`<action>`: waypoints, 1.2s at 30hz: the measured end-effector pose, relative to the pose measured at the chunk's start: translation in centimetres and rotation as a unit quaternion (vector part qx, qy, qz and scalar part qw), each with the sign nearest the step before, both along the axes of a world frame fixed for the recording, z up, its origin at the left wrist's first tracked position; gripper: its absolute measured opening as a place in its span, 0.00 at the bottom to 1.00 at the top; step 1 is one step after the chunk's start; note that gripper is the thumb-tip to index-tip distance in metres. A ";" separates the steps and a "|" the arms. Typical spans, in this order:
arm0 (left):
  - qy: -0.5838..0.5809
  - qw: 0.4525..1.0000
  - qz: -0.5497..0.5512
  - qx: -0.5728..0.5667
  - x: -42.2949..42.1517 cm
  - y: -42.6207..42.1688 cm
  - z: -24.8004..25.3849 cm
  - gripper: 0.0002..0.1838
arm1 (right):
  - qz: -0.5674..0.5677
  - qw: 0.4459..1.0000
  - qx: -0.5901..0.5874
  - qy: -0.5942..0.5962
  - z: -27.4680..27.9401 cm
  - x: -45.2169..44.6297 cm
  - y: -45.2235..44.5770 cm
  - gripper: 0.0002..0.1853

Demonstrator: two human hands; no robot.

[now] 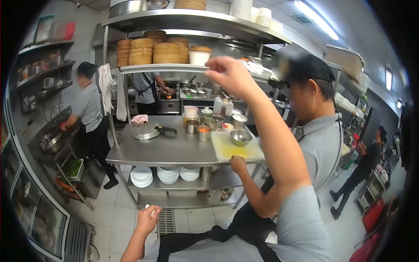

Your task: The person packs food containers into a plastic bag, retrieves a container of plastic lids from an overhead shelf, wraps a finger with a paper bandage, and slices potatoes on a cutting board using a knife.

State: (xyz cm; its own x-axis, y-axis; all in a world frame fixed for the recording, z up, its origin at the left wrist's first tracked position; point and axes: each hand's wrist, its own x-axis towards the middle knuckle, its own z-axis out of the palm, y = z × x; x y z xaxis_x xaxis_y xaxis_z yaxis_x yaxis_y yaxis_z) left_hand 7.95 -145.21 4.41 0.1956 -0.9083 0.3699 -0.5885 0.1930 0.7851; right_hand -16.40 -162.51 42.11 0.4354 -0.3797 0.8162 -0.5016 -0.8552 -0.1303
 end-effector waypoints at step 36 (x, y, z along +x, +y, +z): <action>0.093 0.911 0.388 -0.105 22.0 -34.1 9.1 0.12 | -0.303 0.929 -0.085 -0.193 41.4 -13.4 -61.4 0.64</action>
